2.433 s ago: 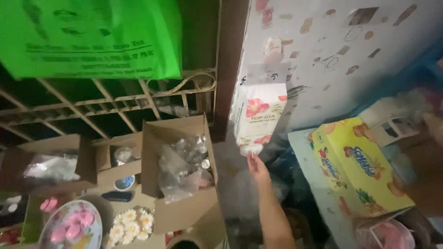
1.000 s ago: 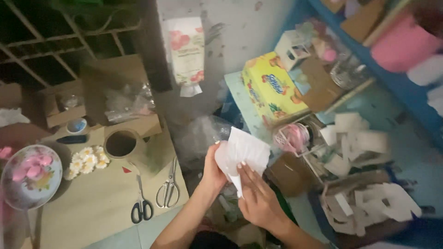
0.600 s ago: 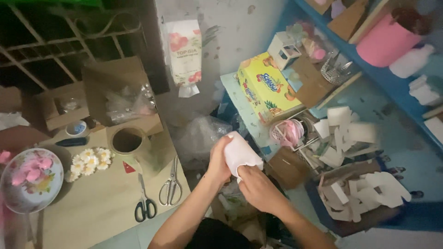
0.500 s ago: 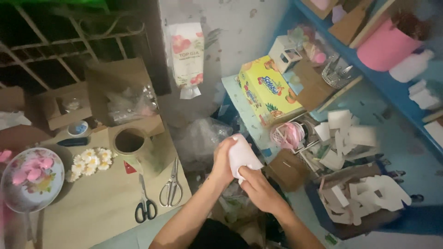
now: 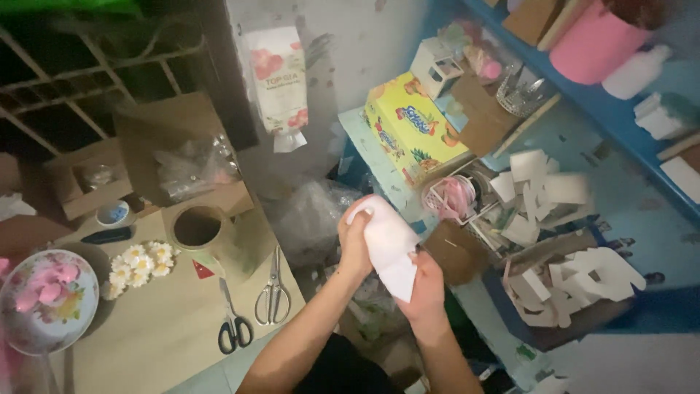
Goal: Preparing wax for melting and cleaning a container for a candle.
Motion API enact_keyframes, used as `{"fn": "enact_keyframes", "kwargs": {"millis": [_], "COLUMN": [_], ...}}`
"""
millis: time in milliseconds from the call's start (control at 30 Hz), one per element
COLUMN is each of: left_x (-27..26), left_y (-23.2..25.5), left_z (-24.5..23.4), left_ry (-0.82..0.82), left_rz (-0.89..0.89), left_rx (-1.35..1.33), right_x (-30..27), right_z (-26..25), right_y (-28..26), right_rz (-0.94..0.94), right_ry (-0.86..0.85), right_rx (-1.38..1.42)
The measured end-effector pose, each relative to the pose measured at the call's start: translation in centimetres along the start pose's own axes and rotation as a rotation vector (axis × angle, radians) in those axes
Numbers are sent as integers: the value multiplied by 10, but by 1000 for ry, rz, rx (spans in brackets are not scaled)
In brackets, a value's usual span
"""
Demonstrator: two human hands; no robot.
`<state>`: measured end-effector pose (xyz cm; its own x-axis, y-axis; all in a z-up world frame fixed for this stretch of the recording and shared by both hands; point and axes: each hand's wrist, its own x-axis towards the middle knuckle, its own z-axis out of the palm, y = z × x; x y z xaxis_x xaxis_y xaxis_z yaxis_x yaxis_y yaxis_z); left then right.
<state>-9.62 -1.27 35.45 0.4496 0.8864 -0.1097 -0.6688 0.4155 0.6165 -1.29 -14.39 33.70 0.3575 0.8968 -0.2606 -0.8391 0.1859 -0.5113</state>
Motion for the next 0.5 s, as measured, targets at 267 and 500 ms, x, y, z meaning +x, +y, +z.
{"fn": "enact_keyframes", "kwargs": {"millis": [267,500], "left_x": [8,30], "left_y": [-12,28], "left_z": [-9,-34], "left_ry": [11,66], "left_rz": [-191,-246], "left_rx": [-203,-358], "right_x": [-16,-56], "right_z": [-4,11], "right_y": [4,-12], "right_rz": [-47,-93], "right_ry": [-129,-56], "right_rx": [338,310]}}
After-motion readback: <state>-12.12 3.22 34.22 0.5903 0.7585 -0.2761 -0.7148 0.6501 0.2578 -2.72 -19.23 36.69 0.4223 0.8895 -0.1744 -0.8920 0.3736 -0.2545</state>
